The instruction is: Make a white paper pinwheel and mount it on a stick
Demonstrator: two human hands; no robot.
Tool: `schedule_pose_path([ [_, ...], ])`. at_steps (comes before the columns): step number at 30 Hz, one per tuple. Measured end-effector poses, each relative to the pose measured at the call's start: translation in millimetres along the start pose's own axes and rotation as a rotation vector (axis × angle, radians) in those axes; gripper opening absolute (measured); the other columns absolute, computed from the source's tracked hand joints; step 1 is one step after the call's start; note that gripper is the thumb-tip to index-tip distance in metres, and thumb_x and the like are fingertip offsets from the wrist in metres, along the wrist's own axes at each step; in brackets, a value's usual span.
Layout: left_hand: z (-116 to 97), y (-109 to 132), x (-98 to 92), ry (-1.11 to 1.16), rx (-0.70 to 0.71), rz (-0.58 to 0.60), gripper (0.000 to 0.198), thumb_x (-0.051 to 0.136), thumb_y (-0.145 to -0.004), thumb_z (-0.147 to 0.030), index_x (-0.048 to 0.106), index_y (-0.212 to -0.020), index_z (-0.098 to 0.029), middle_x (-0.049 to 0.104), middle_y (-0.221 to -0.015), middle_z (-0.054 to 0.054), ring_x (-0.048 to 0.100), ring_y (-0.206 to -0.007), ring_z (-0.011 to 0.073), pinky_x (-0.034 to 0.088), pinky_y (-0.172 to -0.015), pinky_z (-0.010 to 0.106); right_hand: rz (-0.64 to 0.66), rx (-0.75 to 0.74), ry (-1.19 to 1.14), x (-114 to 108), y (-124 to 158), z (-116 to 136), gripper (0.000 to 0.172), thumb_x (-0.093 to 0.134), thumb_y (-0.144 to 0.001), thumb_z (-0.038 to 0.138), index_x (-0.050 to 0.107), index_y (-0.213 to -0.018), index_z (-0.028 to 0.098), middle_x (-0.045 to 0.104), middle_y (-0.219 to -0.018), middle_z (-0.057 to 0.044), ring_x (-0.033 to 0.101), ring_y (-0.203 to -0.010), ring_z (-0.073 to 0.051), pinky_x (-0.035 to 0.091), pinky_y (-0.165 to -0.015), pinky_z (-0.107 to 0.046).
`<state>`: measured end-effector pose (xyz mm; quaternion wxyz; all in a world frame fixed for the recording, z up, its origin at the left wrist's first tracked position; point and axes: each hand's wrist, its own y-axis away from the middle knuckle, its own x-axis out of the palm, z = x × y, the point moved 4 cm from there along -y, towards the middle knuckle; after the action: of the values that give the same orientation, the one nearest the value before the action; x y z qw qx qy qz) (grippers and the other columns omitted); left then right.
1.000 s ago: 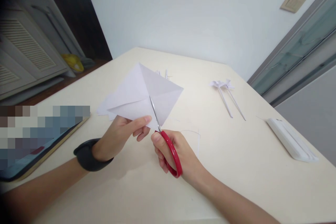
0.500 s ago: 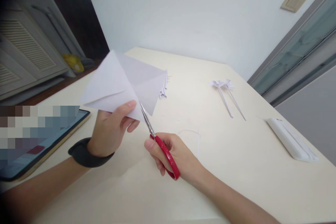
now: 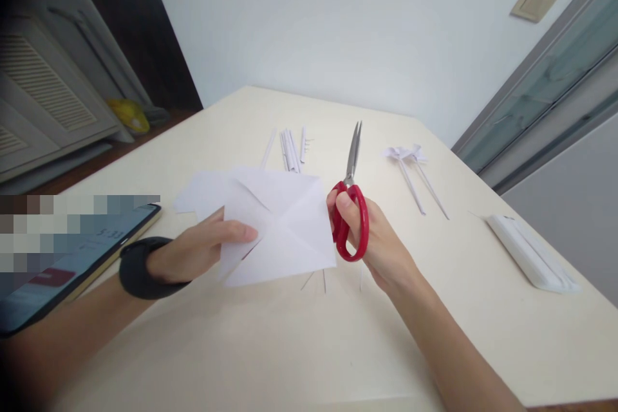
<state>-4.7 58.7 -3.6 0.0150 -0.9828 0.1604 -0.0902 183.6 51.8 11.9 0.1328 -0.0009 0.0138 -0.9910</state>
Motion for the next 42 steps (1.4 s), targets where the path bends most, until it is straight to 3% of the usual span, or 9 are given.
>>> schedule_pose_path([
  [5,1,0,6.4,0.098,-0.093,0.174,0.002,0.06,-0.071,-0.019,0.061,-0.072,-0.019,0.054,-0.056,-0.003,0.048,-0.049,0.0122,0.038,-0.047,0.024,0.073,0.046,-0.048,9,-1,-6,0.012,0.066,-0.077,0.032,0.06,-0.08,0.022,0.059,-0.08,0.0,0.055,-0.069,-0.016,0.044,-0.061,-0.027],
  [8,-5,-2,9.6,0.111,-0.038,0.256,0.015,0.056,-0.079,-0.029,0.058,-0.071,-0.018,0.048,-0.057,-0.004,0.041,-0.049,0.0092,0.033,-0.047,0.023,0.016,0.003,-0.116,12,1,-1,0.009,0.062,-0.081,0.031,0.061,-0.082,0.022,0.061,-0.083,-0.001,0.056,-0.072,-0.017,0.045,-0.063,-0.027],
  [13,-3,-1,24.8,-0.191,-0.064,0.497,0.033,0.059,-0.078,-0.039,0.047,-0.056,-0.017,0.038,-0.05,-0.005,0.033,-0.047,0.0089,0.023,-0.046,0.026,-0.07,-0.02,-0.185,11,6,10,0.01,0.054,-0.086,0.027,0.061,-0.086,0.021,0.063,-0.084,-0.002,0.058,-0.074,-0.016,0.045,-0.061,-0.026],
  [17,8,0,30.3,-0.267,-0.178,0.448,0.029,0.061,-0.079,-0.035,0.047,-0.06,-0.017,0.039,-0.047,-0.006,0.035,-0.046,0.0092,0.026,-0.048,0.026,-0.163,-0.084,-0.21,12,5,1,0.01,0.057,-0.084,0.031,0.06,-0.083,0.021,0.063,-0.081,-0.001,0.058,-0.071,-0.017,0.043,-0.053,-0.024],
  [22,10,-3,22.2,-0.114,-0.087,0.237,0.04,0.055,-0.084,-0.033,0.039,-0.051,-0.018,0.037,-0.045,-0.006,0.034,-0.044,0.0075,0.027,-0.047,0.025,-0.236,-0.172,-0.243,15,4,-12,0.01,0.056,-0.083,0.03,0.06,-0.091,0.024,0.063,-0.087,-0.002,0.059,-0.077,-0.018,0.045,-0.054,-0.025],
  [27,6,-4,16.1,0.08,-0.052,0.077,0.039,0.057,-0.084,-0.026,0.034,-0.053,-0.018,0.028,-0.048,-0.007,0.028,-0.045,0.0063,0.023,-0.045,0.023,-0.208,-0.144,-0.18,15,6,-14,0.009,0.056,-0.083,0.029,0.056,-0.079,0.022,0.062,-0.081,-0.002,0.058,-0.071,-0.016,0.042,-0.052,-0.024],
  [31,8,-4,20.0,0.203,-0.053,0.077,0.037,0.053,-0.086,-0.031,0.035,-0.056,-0.018,0.024,-0.05,-0.007,0.024,-0.044,0.0069,0.021,-0.044,0.023,-0.263,-0.147,-0.149,16,8,-12,0.012,0.055,-0.084,0.034,0.053,-0.08,0.022,0.061,-0.08,-0.002,0.057,-0.07,-0.016,0.044,-0.056,-0.026],
  [37,20,0,34.6,0.1,-0.132,0.245,0.047,0.044,-0.089,-0.041,0.035,-0.049,-0.018,0.033,-0.044,-0.005,0.031,-0.042,0.0078,0.023,-0.046,0.025,-0.313,-0.168,-0.178,19,9,-13,0.014,0.054,-0.084,0.036,0.053,-0.084,0.022,0.062,-0.087,-0.003,0.058,-0.078,-0.018,0.045,-0.062,-0.027],
  [42,19,2,36.4,-0.034,-0.125,0.19,0.046,0.049,-0.087,-0.034,0.038,-0.045,-0.018,0.035,-0.04,-0.006,0.032,-0.04,0.0087,0.025,-0.047,0.027,-0.264,-0.149,-0.207,19,7,-14,0.012,0.056,-0.084,0.033,0.054,-0.083,0.022,0.057,-0.077,0.0,0.054,-0.066,-0.013,0.043,-0.058,-0.024],
])
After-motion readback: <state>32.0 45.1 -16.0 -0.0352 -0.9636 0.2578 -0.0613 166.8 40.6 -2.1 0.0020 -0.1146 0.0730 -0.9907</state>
